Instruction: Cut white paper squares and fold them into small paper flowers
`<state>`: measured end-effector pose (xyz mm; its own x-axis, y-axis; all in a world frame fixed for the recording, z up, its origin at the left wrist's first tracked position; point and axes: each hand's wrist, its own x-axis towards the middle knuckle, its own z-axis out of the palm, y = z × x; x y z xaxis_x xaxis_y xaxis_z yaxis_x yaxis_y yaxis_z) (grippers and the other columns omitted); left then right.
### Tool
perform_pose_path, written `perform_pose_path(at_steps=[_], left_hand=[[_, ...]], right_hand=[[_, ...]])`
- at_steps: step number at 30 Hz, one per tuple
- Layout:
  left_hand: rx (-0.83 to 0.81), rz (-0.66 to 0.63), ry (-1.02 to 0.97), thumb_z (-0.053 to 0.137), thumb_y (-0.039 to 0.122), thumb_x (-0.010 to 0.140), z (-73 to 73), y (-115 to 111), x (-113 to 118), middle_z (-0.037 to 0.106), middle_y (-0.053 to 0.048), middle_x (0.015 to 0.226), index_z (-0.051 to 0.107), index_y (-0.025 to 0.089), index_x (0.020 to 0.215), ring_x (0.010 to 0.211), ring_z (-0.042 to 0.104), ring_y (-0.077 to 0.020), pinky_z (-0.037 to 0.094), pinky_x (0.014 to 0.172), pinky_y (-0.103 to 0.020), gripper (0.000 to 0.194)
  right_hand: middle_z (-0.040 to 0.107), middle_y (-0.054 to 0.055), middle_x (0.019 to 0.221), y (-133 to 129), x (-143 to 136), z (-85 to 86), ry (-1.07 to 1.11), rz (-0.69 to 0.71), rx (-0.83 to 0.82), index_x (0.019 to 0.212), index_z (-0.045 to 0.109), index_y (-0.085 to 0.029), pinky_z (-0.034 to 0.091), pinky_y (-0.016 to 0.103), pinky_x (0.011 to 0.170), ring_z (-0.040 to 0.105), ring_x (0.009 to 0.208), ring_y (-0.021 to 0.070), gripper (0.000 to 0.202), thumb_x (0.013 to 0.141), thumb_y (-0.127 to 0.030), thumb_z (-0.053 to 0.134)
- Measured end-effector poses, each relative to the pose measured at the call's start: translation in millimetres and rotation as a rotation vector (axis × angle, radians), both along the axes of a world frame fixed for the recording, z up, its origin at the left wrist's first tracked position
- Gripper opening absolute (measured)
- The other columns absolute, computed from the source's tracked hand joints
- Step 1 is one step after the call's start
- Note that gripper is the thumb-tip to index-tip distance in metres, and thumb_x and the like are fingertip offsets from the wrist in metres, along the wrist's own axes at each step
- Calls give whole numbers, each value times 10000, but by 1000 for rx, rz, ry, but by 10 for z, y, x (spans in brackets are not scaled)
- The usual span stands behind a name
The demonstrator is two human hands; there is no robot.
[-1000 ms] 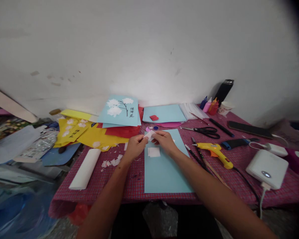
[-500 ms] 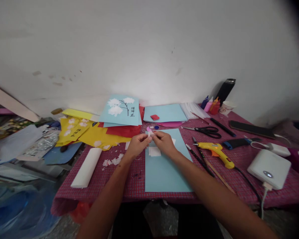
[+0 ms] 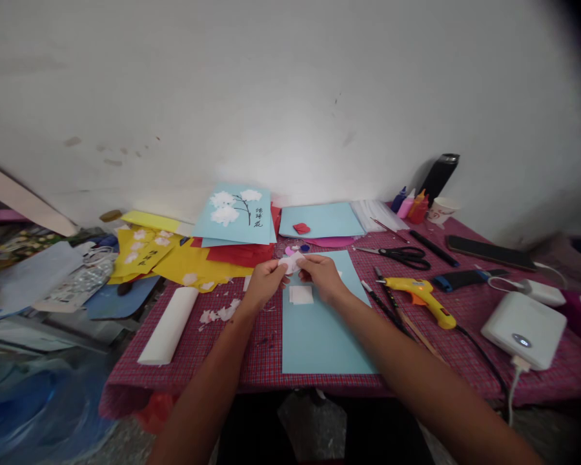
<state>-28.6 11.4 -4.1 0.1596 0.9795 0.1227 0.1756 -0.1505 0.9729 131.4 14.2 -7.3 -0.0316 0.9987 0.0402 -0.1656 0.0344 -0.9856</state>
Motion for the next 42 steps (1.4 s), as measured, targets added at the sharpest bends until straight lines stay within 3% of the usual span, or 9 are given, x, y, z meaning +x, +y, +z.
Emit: perform_pose_path(at_steps=[4,21,27,42], left_hand=[[-12,-17,-23,565,432,790,15,-5,3,662,-56,700,663,131,842,588,599,-138,471,527,-233,321],[-13,28,-33,556,347,765,-25,16,-4,665,-53,712,646,140,777,585,608,-135,454,508,-218,226],[-7,47,-3,562,403,768,-27,8,-10,632,-34,612,635,141,749,545,590,-139,436,498,-220,273],[6,53,-13,564,448,784,-28,6,-42,635,-48,607,642,133,744,510,570,-125,415,478,-213,327]], right_hand=[[582,8,571,-2,-6,13,68,-5,-78,731,670,-131,400,227,483,498,502,103,249,671,-373,675],[535,-16,524,12,6,13,22,-71,-38,689,647,-139,394,222,458,470,472,94,238,697,-377,649],[551,-6,528,18,15,23,21,-128,-30,658,630,-138,378,225,450,459,461,91,240,690,-375,641],[579,9,587,89,96,9,99,-283,-28,727,650,-151,409,226,461,509,510,105,245,662,-387,663]])
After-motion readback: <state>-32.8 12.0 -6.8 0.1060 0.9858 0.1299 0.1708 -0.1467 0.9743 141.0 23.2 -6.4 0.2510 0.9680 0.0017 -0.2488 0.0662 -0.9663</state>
